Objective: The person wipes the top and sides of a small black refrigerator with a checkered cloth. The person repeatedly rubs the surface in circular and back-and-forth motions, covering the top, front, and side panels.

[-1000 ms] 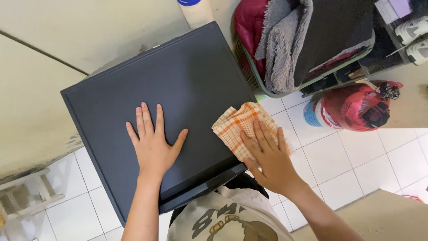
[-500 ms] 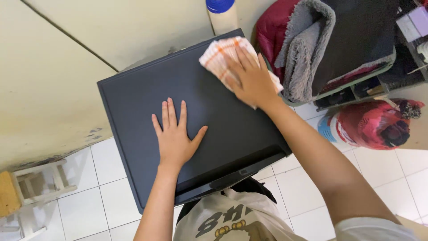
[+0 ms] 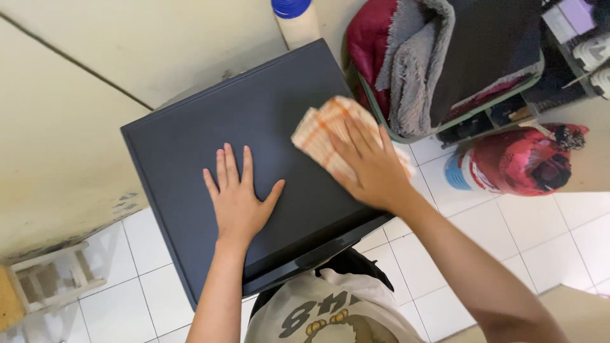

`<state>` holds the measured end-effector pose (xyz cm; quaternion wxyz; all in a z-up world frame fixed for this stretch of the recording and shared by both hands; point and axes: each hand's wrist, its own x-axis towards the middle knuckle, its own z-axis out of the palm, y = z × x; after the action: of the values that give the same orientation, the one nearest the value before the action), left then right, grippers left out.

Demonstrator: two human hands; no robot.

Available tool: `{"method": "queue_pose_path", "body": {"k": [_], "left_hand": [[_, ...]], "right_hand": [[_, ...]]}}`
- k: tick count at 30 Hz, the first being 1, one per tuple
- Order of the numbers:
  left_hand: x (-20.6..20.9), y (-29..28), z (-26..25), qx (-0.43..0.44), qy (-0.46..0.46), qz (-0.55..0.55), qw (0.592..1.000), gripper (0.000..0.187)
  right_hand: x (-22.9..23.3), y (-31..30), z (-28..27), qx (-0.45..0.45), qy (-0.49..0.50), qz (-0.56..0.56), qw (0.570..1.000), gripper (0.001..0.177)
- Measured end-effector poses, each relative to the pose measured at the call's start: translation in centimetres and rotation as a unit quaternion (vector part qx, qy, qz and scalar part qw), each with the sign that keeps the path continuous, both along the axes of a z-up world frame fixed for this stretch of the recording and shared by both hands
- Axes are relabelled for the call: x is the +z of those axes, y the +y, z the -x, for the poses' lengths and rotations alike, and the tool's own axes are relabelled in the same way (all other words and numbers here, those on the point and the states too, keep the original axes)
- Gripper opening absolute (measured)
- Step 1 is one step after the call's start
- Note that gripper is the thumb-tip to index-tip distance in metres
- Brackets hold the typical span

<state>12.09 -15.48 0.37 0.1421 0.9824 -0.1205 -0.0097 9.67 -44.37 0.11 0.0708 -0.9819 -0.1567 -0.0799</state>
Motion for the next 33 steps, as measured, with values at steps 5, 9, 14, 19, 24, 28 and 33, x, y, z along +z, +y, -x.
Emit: {"method": "queue_pose_path", "body": {"k": [5, 9, 14, 19, 24, 28, 33], "left_hand": [[0.3, -0.3, 0.1, -0.009, -0.002, -0.005, 1.000, 0.092], [0.4, -0.3, 0.1, -0.010, -0.007, -0.004, 1.000, 0.090], [0.0, -0.3, 0.0, -0.014, -0.007, -0.008, 1.000, 0.091], [0.0, 0.0, 0.0, -0.012, -0.015, 0.001, 1.000, 0.090], [-0.2, 0.2, 0.0, -0.007, -0.005, 0.027, 1.000, 0.089], [0.0, 0.0, 0.3, -0.016, -0.083, 0.024, 0.996, 0.078], [0.2, 0.3, 0.2, 0.000, 0.000, 0.045, 0.999, 0.073]], "right_hand": [[0.5, -1.2, 6.9, -0.031, 0.048, -0.029, 0.998, 0.069], [0.3, -0.9, 6.9, -0.048, 0.048, -0.035, 0.997, 0.067], [-0.9, -0.6, 0.5, -0.028, 0.027, -0.048, 0.998, 0.069], [-2.6, 0.6, -9.0, -0.016, -0.003, -0.053, 0.998, 0.065], [-3.3, 2.3, -16.5, -0.030, 0.004, -0.064, 0.998, 0.063], [-2.8, 2.9, -14.7, 0.004, -0.040, -0.061, 0.997, 0.063], [-0.5, 4.6, -6.0, 0.022, 0.018, -0.035, 0.999, 0.070]]}}
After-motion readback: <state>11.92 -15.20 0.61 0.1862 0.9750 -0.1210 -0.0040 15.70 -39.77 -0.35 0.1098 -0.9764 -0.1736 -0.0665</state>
